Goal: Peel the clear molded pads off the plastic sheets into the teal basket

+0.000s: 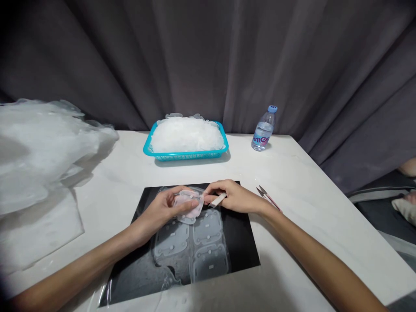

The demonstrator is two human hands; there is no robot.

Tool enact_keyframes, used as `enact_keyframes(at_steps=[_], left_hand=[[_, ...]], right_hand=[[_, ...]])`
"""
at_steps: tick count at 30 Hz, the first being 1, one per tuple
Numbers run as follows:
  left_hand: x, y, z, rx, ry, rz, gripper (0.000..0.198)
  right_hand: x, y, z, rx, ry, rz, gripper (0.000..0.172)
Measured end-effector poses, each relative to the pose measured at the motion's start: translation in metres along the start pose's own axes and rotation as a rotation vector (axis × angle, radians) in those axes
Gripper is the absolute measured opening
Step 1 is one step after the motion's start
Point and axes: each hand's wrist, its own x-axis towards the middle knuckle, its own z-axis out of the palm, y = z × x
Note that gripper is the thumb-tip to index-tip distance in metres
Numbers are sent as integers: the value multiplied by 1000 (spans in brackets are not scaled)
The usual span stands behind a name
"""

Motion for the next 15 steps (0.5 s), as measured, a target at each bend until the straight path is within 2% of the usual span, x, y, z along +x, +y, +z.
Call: enact_keyframes(at_steps=[6, 10, 12, 15], left_hand=[[-4, 8, 6, -50, 34, -51, 43], [-9, 9, 14, -99, 25, -123, 44], [-10, 8, 16, -103, 39, -146, 45], [-6, 5, 12, -78, 91, -133, 45]], right_hand=[[-3, -3, 2, -19, 18, -10, 23], [5, 7, 6, -360, 205, -85, 14], [12, 14, 7, -517, 296, -70, 13], [19, 16, 5, -557, 312, -29, 13]])
